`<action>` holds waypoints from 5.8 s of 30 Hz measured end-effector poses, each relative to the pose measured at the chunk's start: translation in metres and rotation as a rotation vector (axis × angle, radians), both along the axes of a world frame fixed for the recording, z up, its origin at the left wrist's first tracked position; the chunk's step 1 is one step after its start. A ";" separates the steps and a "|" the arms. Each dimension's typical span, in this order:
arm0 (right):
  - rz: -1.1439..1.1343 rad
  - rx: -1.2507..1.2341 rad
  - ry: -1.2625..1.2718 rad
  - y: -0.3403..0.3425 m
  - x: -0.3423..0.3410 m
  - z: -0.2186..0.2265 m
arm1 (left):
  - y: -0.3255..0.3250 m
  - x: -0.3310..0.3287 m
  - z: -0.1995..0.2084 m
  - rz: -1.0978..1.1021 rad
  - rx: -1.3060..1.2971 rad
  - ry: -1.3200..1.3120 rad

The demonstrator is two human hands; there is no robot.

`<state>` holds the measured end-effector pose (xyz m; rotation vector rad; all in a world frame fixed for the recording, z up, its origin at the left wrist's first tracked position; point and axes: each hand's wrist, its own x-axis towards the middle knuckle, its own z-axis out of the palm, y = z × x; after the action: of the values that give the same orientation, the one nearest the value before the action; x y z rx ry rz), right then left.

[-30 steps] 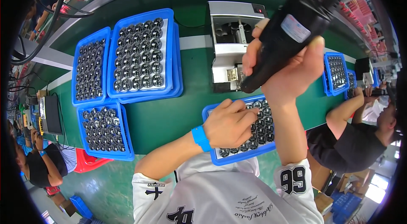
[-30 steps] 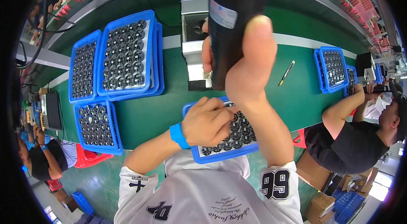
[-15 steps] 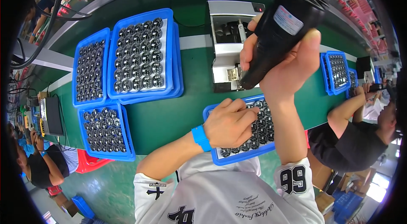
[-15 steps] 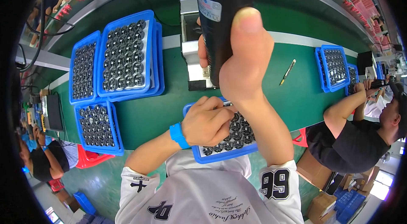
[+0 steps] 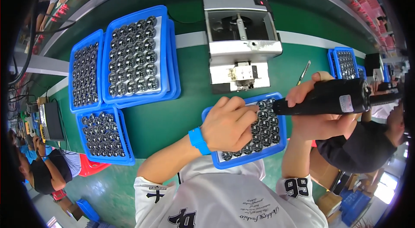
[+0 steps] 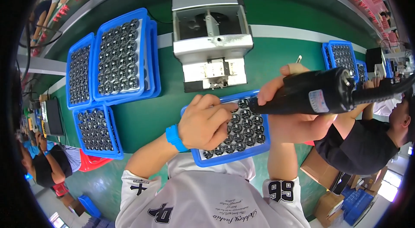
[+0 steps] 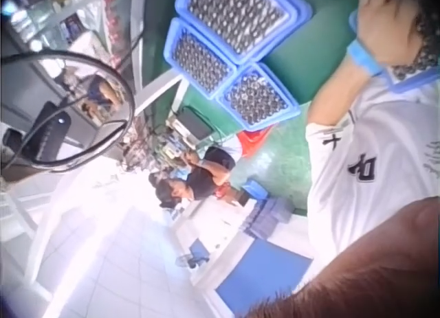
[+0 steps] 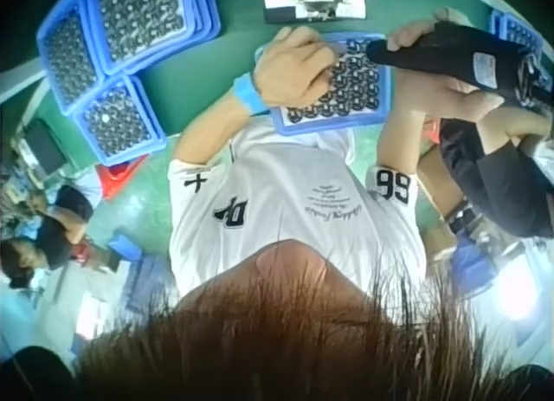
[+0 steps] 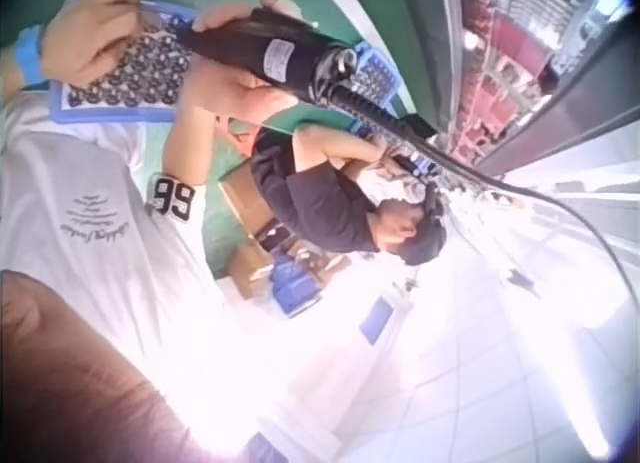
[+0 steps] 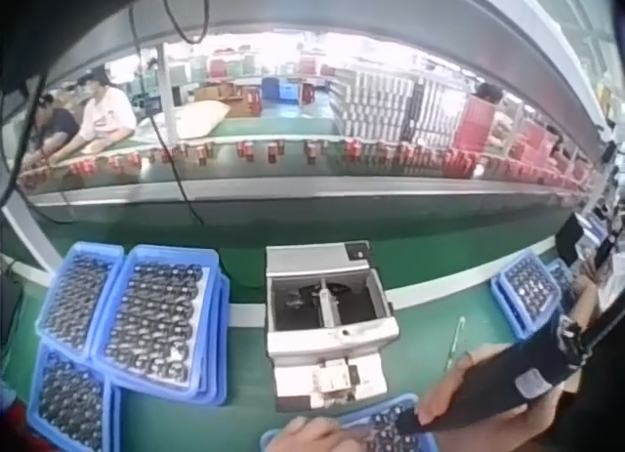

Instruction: The person assembles electronic circuit boards by hand at a production station, then tests them. An electric screwdriver is used to secure electronic components onto the circuit boards, which are stored in blue trays.

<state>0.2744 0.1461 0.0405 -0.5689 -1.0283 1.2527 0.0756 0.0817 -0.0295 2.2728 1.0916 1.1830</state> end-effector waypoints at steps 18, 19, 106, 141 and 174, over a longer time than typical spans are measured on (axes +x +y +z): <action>0.022 -0.022 0.029 -0.005 -0.004 -0.041 | 0.002 0.000 0.000 -0.031 -0.126 0.084; 0.025 -0.018 0.038 -0.006 -0.004 -0.041 | 0.002 0.001 0.000 -0.030 -0.118 0.083; -0.151 0.086 0.132 0.020 0.019 -0.030 | 0.016 0.034 0.006 -0.084 -0.089 0.296; -0.007 -0.065 -0.749 -0.018 0.020 -0.019 | 0.014 0.037 0.007 -0.073 -0.125 0.387; 0.269 -0.010 0.065 0.033 -0.076 0.030 | -0.016 -0.006 0.008 0.009 -0.098 -0.018</action>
<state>0.1985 0.1792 0.0710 -0.4031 -1.0687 1.5033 0.0696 0.0658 -0.0211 2.1820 1.1284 1.1255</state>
